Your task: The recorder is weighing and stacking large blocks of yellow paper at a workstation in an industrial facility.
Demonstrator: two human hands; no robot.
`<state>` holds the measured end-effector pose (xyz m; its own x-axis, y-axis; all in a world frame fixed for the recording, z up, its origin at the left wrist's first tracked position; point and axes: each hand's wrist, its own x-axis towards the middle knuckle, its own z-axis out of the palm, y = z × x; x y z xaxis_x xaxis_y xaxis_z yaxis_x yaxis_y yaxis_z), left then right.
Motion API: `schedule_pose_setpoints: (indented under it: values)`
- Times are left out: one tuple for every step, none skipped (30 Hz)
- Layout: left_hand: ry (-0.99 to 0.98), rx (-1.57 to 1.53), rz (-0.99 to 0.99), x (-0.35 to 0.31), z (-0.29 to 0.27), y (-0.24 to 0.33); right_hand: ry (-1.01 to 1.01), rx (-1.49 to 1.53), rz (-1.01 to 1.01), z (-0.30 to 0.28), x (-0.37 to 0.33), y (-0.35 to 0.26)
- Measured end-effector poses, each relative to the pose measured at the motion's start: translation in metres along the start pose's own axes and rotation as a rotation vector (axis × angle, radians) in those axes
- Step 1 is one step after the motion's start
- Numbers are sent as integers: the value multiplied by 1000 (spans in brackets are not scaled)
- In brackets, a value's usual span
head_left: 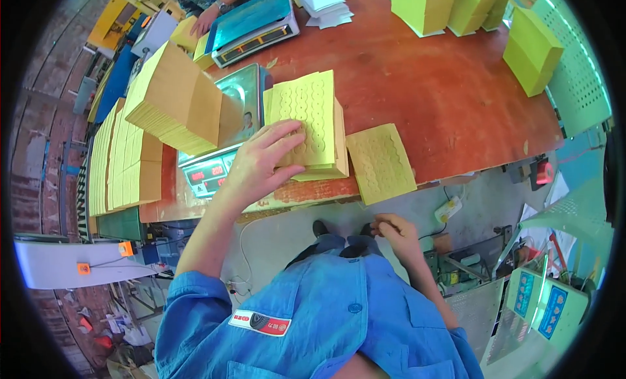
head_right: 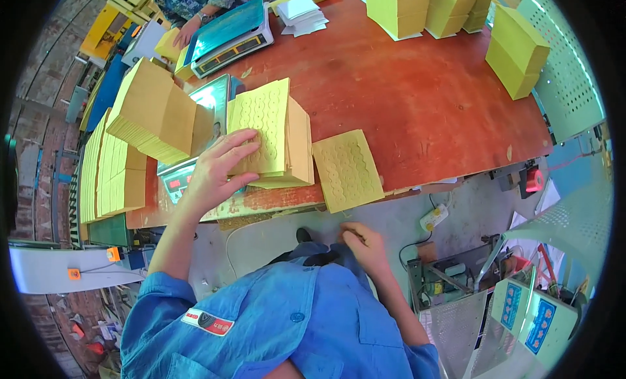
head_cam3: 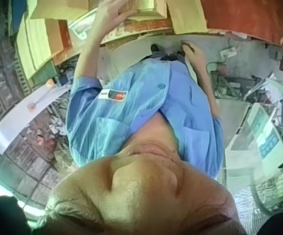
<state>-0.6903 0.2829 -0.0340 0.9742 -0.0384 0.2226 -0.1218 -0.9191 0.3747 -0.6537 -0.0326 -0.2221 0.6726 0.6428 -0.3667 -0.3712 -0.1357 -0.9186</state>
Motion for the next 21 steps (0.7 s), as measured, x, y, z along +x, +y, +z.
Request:
schedule_pose_setpoints:
  values:
    - [-7, 49, 42, 1, 0, -1, -46, 37, 5, 3, 0, -5]
    - [-13, 98, 85, 2, 1, -2, -91, 74, 10, 6, -1, -11]
    - [-8, 95, 71, 2, 1, -3, -101, 66, 17, 8, -3, -18]
    - [-13, 118, 97, 3, 0, -3, -135, 60, 20, 10, -4, -27]
    - [-17, 142, 124, 2, -1, -1, -169, 52, 22, 10, -4, -32]
    - [-11, 140, 114, 2, -2, 2, -176, 45, 26, 9, -2, -33]
    - [-12, 143, 112, 2, -3, 6, -194, 39, 8, 8, 0, -35]
    - [-11, 146, 111, 1, -4, 9, -212, 33, -11, 7, 1, -37]
    - [-1, 146, 109, 1, -3, 8, -215, 24, -15, 7, 4, -41]
    - [5, 151, 108, -1, -2, 7, -232, 31, -15, 6, 7, -47]
    - [12, 156, 108, -2, -2, 5, -248, 37, -16, 6, 9, -53]
    - [26, 162, 109, -3, -1, 3, -252, 27, -27, 8, 11, -59]
    - [50, 119, 114, -3, 0, -1, -257, 46, -41, 10, 12, -66]
    - [73, 77, 121, -2, 1, -4, -263, 65, -56, 12, 15, -75]
    - [89, 89, 122, -4, 4, -7, -272, 56, -71, 15, 19, -83]
    - [173, 80, 103, -5, 8, -11, -297, 112, -88, 19, 24, -91]
    - [259, 72, 85, -4, 8, -12, -324, 166, -107, 21, 29, -102]
    - [346, 87, 88, -1, 10, -7, -340, 141, -147, 20, 35, -115]
    - [359, 93, 90, -1, 9, 1, -345, 133, -157, 21, 40, -127]
    - [399, 159, 126, -1, 7, 7, -364, 233, -156, 24, 46, -140]
    - [439, 216, 162, -5, 8, 16, -377, 329, -150, 27, 47, -154]
